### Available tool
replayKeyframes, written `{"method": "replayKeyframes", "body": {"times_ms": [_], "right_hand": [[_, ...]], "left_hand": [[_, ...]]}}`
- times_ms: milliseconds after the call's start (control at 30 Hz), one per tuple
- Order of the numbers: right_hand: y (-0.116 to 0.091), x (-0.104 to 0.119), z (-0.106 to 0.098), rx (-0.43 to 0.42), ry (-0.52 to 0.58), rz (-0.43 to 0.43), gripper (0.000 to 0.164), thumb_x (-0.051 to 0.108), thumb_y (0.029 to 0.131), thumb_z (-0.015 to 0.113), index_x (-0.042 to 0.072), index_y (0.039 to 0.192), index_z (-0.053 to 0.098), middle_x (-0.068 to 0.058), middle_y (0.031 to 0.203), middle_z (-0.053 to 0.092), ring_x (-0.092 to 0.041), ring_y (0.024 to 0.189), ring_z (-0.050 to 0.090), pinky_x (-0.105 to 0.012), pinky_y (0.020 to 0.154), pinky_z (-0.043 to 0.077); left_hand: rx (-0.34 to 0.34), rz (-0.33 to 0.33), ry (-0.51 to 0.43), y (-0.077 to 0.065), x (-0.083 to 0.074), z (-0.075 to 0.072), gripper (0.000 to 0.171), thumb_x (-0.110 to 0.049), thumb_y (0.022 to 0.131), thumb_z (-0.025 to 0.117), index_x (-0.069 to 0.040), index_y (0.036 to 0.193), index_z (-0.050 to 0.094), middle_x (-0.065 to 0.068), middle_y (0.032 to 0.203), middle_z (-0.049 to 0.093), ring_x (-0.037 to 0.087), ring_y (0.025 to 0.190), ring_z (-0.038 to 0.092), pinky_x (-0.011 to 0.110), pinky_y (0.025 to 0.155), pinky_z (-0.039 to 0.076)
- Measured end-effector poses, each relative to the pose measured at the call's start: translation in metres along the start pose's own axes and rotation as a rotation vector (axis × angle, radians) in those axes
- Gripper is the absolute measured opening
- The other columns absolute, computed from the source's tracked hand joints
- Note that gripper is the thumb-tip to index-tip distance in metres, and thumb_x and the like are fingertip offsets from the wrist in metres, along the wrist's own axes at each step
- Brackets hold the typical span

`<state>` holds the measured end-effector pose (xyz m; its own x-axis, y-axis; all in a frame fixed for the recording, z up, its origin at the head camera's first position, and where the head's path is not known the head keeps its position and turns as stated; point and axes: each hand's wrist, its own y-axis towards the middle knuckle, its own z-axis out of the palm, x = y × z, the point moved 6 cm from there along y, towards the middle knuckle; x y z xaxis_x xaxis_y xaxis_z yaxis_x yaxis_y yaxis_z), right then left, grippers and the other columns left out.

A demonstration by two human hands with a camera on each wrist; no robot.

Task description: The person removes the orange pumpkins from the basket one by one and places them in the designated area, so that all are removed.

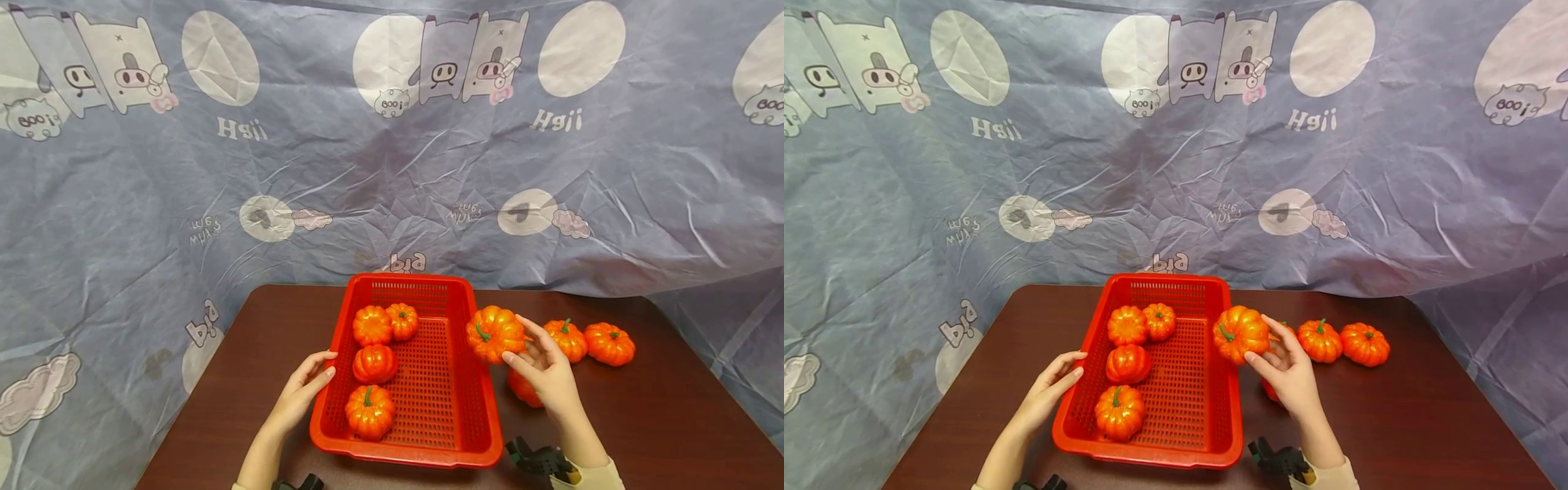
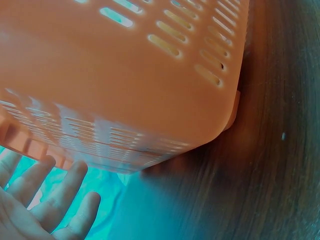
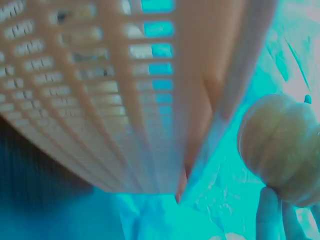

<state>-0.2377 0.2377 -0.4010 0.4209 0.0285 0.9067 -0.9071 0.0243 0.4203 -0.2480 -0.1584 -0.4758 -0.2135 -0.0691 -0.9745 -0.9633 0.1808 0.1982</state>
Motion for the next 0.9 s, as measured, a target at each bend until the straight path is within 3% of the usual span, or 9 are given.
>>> {"method": "replayKeyframes", "body": {"times_ms": [133, 333, 567, 633, 700, 900], "right_hand": [[0.001, 0.001, -0.017, -0.09, 0.011, 0.044, 0.056, -0.014, 0.083, 0.06, 0.001, 0.136, 0.045, 0.0, 0.126, 0.049, -0.005, 0.085, 0.056, -0.015, 0.069, 0.048], [0.002, -0.006, -0.047, -0.179, 0.04, 0.04, 0.052, -0.01, 0.086, 0.06, 0.002, 0.135, 0.047, 0.003, 0.119, 0.057, -0.006, 0.087, 0.06, -0.016, 0.071, 0.049], [0.01, -0.092, -0.116, -0.148, 0.124, -0.018, 0.057, -0.008, 0.086, 0.061, 0.004, 0.138, 0.043, -0.007, 0.124, 0.056, -0.014, 0.098, 0.062, -0.025, 0.074, 0.053], [0.01, -0.103, -0.127, -0.163, 0.133, -0.011, 0.058, -0.007, 0.087, 0.06, 0.005, 0.14, 0.042, -0.008, 0.122, 0.057, -0.015, 0.1, 0.061, -0.027, 0.075, 0.053], [0.007, -0.097, -0.127, -0.192, 0.122, 0.012, 0.057, -0.006, 0.088, 0.059, 0.006, 0.141, 0.041, -0.007, 0.119, 0.058, -0.014, 0.1, 0.06, -0.026, 0.076, 0.053], [-0.009, -0.042, -0.104, -0.212, 0.168, 0.054, 0.047, -0.004, 0.091, 0.055, 0.008, 0.136, 0.048, 0.002, 0.11, 0.061, -0.007, 0.094, 0.06, -0.021, 0.074, 0.052]], "left_hand": [[0.002, -0.003, 0.002, 0.001, -0.002, 0.0, 0.032, -0.012, 0.094, 0.056, -0.002, 0.124, 0.052, 0.015, 0.134, 0.048, 0.014, 0.12, 0.046, 0.022, 0.093, 0.041], [-0.003, -0.009, 0.006, 0.002, -0.003, -0.001, 0.031, -0.012, 0.094, 0.056, -0.003, 0.124, 0.053, 0.015, 0.132, 0.05, 0.016, 0.121, 0.046, 0.021, 0.093, 0.041], [0.002, 0.002, 0.002, 0.001, -0.003, 0.0, 0.031, -0.012, 0.094, 0.056, -0.003, 0.124, 0.053, 0.016, 0.131, 0.05, 0.02, 0.121, 0.045, 0.022, 0.093, 0.041], [0.005, 0.004, -0.002, 0.001, -0.002, 0.0, 0.031, -0.012, 0.094, 0.056, -0.002, 0.124, 0.053, 0.016, 0.132, 0.05, 0.022, 0.122, 0.045, 0.022, 0.093, 0.041], [0.007, 0.003, -0.005, 0.001, -0.002, 0.0, 0.032, -0.012, 0.094, 0.056, -0.002, 0.124, 0.052, 0.016, 0.132, 0.05, 0.023, 0.122, 0.044, 0.022, 0.093, 0.04], [0.009, 0.001, -0.005, 0.0, -0.001, 0.0, 0.032, -0.012, 0.095, 0.055, -0.002, 0.125, 0.052, 0.015, 0.133, 0.049, 0.028, 0.127, 0.039, 0.02, 0.094, 0.039]]}}
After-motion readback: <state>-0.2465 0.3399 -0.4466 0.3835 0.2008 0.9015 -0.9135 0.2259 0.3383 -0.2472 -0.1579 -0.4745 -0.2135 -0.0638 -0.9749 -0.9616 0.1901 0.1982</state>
